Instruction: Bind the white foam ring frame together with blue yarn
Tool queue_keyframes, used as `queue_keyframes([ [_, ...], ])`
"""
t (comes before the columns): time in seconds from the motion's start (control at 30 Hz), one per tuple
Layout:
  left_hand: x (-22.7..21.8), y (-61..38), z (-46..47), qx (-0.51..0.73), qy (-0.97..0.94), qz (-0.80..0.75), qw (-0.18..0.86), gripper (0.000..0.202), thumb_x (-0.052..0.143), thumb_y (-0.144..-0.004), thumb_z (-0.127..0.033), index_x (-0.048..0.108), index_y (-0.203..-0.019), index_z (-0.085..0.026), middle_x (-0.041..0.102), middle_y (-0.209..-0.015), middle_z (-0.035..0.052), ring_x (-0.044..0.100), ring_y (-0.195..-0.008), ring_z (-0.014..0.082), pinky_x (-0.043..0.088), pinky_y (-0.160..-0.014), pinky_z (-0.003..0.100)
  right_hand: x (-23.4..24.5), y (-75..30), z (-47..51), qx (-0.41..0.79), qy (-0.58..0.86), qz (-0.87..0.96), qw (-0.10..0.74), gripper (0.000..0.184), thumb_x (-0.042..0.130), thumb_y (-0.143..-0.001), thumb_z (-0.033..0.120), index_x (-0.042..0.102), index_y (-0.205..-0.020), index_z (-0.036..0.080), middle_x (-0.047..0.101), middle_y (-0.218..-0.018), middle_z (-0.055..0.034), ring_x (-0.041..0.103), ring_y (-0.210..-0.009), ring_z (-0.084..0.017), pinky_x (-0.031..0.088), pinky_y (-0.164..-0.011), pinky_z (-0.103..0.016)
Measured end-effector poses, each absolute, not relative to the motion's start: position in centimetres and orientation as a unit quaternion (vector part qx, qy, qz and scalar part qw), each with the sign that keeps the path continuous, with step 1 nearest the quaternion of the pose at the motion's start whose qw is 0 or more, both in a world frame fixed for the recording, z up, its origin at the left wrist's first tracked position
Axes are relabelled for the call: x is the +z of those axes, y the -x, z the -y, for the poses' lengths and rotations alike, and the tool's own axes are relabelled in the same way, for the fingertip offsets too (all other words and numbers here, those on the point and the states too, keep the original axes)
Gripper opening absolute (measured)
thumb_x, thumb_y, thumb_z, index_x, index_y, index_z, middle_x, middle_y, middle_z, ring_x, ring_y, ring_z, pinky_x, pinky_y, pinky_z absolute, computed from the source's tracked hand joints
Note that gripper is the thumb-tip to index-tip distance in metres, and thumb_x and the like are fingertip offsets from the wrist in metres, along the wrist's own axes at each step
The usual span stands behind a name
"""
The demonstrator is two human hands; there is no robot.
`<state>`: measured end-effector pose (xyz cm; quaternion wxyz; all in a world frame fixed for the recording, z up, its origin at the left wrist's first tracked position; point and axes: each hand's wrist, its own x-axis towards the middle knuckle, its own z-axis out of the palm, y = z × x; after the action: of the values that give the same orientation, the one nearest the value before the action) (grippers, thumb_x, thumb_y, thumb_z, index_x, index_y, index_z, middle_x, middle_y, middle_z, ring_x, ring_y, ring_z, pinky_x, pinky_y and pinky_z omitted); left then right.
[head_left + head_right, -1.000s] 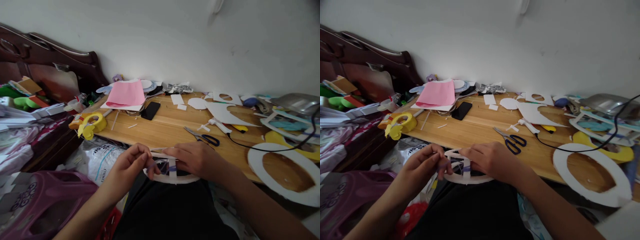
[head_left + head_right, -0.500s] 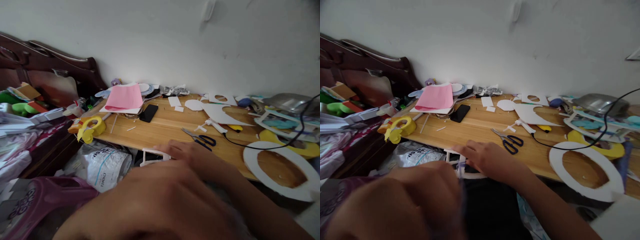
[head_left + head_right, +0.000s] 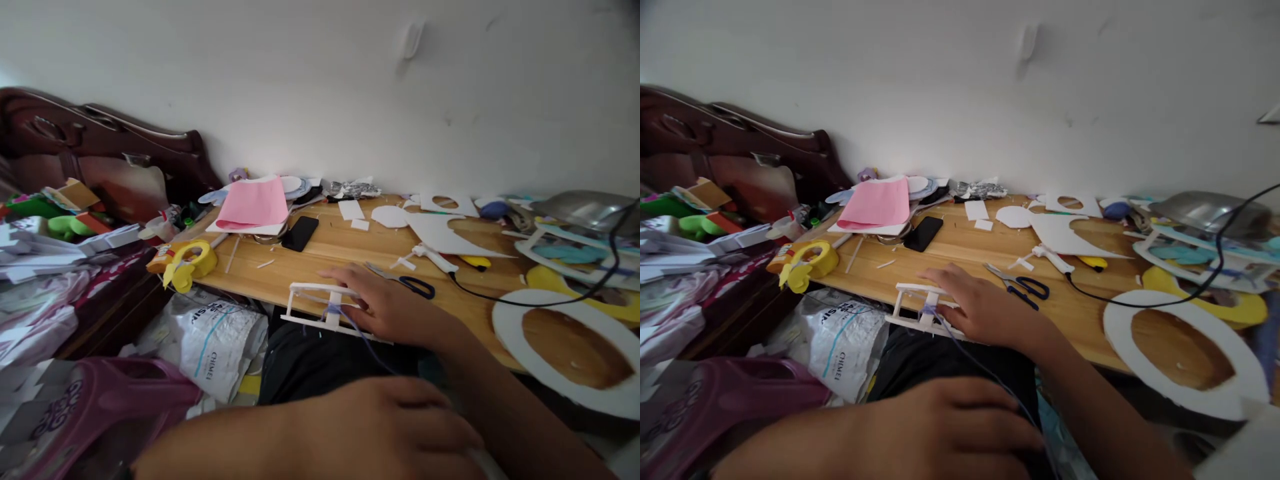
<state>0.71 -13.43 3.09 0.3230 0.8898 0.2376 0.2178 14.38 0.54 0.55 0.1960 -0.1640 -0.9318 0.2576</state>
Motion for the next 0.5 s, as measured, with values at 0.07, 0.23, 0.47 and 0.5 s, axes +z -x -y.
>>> queue_keyframes([
  [0.07, 3.7, 1.2, 13.0, 0.250, -0.888, -0.293, 0.250, 0.037, 0.045, -0.102, -0.027, 0.059, -0.136, -0.030, 0.077, -0.106, 0.0051, 0.066, -0.121, 0.0224, 0.043, -0.116, 0.036, 0.5, -14.5, -0.7, 0.273, 0.163, 0.928, 0.196, 0.050, 0.053, -0.100, 0.028, 0.037, -0.148, 0.024, 0.056, -0.138, -0.0122, 0.060, -0.123, -0.023, 0.053, -0.096, -0.039],
  [0.23, 2.8, 4.7, 12.6, 0.372, -0.732, -0.562, 0.102, 0.034, 0.052, -0.098, -0.019, 0.057, -0.130, -0.024, 0.071, -0.114, 0.0089, 0.067, -0.106, 0.0239, 0.052, -0.096, 0.041, 0.8, -14.9, -0.6, 0.309, 0.163, 0.920, 0.178, 0.046, 0.054, -0.098, 0.025, 0.041, -0.142, 0.022, 0.059, -0.132, -0.0119, 0.063, -0.112, -0.022, 0.053, -0.091, -0.036],
  [0.47, -1.0, 6.3, 12.0, 0.300, -0.722, -0.613, 0.116, 0.067, 0.074, -0.088, -0.033, 0.039, -0.144, -0.027, 0.071, -0.111, 0.0070, 0.068, -0.104, 0.0256, 0.053, -0.093, 0.043, 0.9, -15.4, -0.1, 0.326, 0.196, 0.905, 0.192, 0.030, 0.046, -0.096, 0.017, 0.043, -0.126, 0.021, 0.062, -0.118, -0.0087, 0.064, -0.099, -0.020, 0.053, -0.084, -0.034],
  [0.5, -1.4, 6.5, 11.9, 0.313, -0.718, -0.612, 0.108, 0.058, 0.071, -0.091, -0.029, 0.041, -0.141, -0.027, 0.071, -0.106, 0.0051, 0.069, -0.100, 0.0233, 0.054, -0.090, 0.040, 0.9, -15.6, 0.2, 0.301, 0.196, 0.903, 0.234, 0.029, 0.047, -0.096, 0.017, 0.043, -0.125, 0.021, 0.061, -0.119, -0.0100, 0.062, -0.104, -0.022, 0.051, -0.088, -0.037],
])
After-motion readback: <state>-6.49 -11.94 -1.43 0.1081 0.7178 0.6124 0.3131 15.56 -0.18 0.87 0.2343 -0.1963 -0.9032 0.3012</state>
